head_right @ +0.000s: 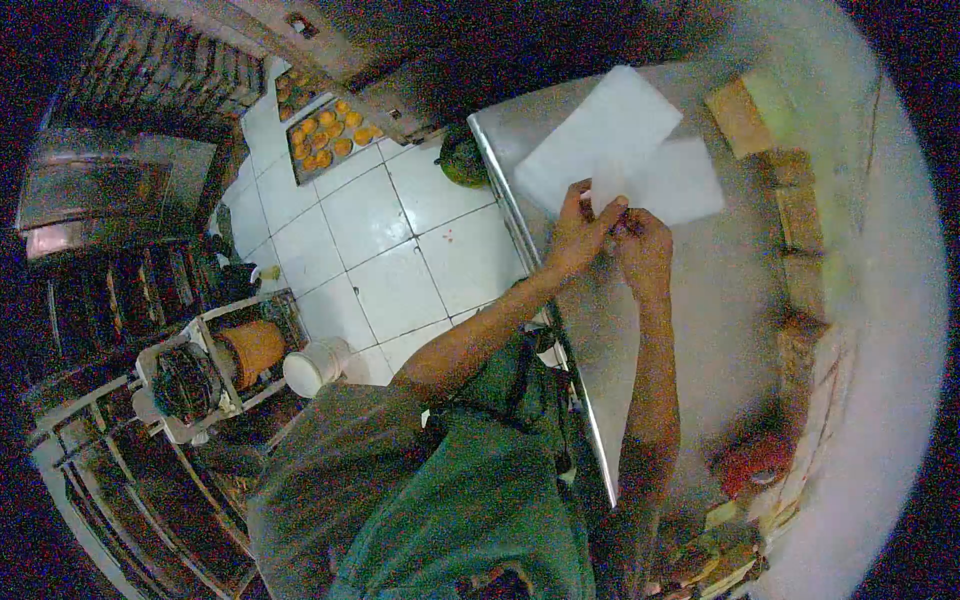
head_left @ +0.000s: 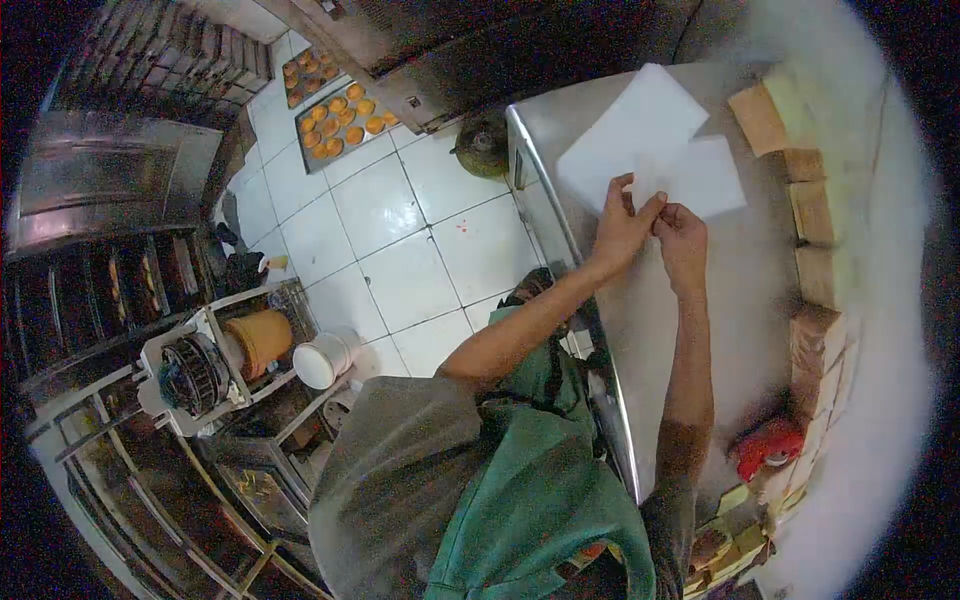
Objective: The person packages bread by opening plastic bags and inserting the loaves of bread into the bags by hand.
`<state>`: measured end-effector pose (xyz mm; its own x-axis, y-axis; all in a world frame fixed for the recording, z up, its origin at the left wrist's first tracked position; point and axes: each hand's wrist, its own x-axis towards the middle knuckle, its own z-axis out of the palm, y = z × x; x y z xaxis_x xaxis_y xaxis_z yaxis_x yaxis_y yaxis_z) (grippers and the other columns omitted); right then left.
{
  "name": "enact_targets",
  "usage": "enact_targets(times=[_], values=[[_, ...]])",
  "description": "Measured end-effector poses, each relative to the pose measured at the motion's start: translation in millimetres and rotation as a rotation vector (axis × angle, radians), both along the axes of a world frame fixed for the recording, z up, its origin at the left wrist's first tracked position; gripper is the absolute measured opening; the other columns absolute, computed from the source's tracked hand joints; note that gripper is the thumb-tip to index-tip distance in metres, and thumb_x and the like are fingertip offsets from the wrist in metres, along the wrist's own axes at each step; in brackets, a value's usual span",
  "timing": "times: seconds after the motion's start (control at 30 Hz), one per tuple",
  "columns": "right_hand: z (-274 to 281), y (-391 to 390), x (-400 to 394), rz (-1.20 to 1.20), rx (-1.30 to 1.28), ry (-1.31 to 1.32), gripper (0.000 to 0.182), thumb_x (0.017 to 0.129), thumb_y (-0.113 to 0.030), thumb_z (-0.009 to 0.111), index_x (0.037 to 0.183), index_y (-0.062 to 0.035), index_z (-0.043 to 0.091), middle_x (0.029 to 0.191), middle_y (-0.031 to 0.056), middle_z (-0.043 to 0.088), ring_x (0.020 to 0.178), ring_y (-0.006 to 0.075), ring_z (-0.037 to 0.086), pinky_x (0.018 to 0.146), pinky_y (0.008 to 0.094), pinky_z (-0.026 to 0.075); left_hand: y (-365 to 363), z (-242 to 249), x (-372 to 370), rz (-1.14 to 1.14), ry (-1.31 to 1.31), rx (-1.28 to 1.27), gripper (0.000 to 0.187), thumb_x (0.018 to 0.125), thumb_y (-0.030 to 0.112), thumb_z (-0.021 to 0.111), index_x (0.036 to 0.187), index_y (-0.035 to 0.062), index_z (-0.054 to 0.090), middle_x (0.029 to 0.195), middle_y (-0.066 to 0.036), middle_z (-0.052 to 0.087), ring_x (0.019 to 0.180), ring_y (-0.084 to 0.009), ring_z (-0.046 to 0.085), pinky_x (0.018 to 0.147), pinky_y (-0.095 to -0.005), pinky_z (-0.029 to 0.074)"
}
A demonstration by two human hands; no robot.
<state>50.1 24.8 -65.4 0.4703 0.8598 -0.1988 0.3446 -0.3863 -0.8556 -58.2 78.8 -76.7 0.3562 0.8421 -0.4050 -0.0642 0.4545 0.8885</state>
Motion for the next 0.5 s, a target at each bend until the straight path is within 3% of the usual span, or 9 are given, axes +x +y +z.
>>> enact_targets(times=[0.1, 0.17, 0.23, 0.3, 0.4, 0.5], values=[[11.8, 4.4, -1.8, -0.072, -0.033, 0.240, 0.013, 0.086, -0.007, 0.062, 0.092, 0.0029, 0.066, 0.083, 0.0074, 0.067, 0.075, 0.0154, 0.061, 0.068, 0.0291, 0.050, 0.8, 35.5, -6.3, 0.024, -0.042, -0.214, 0.066, 0.089, 0.036, 0.064, 0.132, -0.0028, 0.034, 0.098, -0.013, 0.055, 0.085, -0.0178, 0.056, 0.066, -0.0297, 0.050], [11.7, 5.3, -0.4, -0.103, -0.030, 0.292, 0.013, 0.086, -0.007, 0.063, 0.094, 0.0027, 0.066, 0.084, 0.0062, 0.067, 0.076, 0.0138, 0.060, 0.069, 0.0277, 0.049, 0.0, 32.9, -4.4, 0.067, -0.145, -0.296, 0.070, 0.091, 0.037, 0.061, 0.138, -0.0026, 0.027, 0.112, -0.017, 0.050, 0.098, -0.0222, 0.053, 0.073, -0.0333, 0.050], [2.0, 2.3, 3.2, -0.125, 0.025, 0.294, 0.015, 0.086, -0.007, 0.063, 0.096, 0.0030, 0.067, 0.086, 0.0076, 0.068, 0.076, 0.0150, 0.061, 0.071, 0.0276, 0.049, -6.2, 5.4, 1.4, 0.093, -0.277, -0.314, 0.080, 0.093, 0.039, 0.057, 0.148, -0.0001, 0.015, 0.138, -0.024, 0.039, 0.122, -0.0303, 0.045, 0.087, -0.0397, 0.050], [24.3, 3.2, -6.6, -0.152, 0.092, 0.212, 0.017, 0.086, -0.009, 0.064, 0.098, 0.0037, 0.066, 0.086, 0.0079, 0.068, 0.077, 0.0150, 0.061, 0.072, 0.0269, 0.049, -9.0, -45.9, 14.6, 0.157, -0.195, -0.292, 0.076, 0.094, 0.036, 0.056, 0.148, 0.0029, 0.016, 0.139, -0.021, 0.039, 0.121, -0.0318, 0.046, 0.087, -0.0419, 0.050], [34.2, -5.0, 0.3, -0.177, 0.101, 0.123, 0.022, 0.086, -0.014, 0.065, 0.100, 0.0039, 0.066, 0.087, 0.0083, 0.068, 0.079, 0.0154, 0.061, 0.074, 0.0272, 0.048, -4.6, -31.5, 13.2, 0.202, -0.177, -0.393, 0.070, 0.094, 0.032, 0.056, 0.147, 0.0072, 0.018, 0.137, -0.019, 0.040, 0.115, -0.0330, 0.049, 0.082, -0.0426, 0.052], [44.8, -20.1, 19.2, -0.201, 0.035, 0.017, 0.027, 0.086, -0.020, 0.067, 0.098, 0.0031, 0.066, 0.085, 0.0082, 0.067, 0.079, 0.0158, 0.060, 0.075, 0.0284, 0.048, -8.1, -18.0, 13.7, 0.293, -0.261, -0.403, 0.054, 0.093, 0.014, 0.050, 0.141, 0.0056, 0.028, 0.118, -0.016, 0.051, 0.100, -0.0253, 0.057, 0.069, -0.0358, 0.054]])
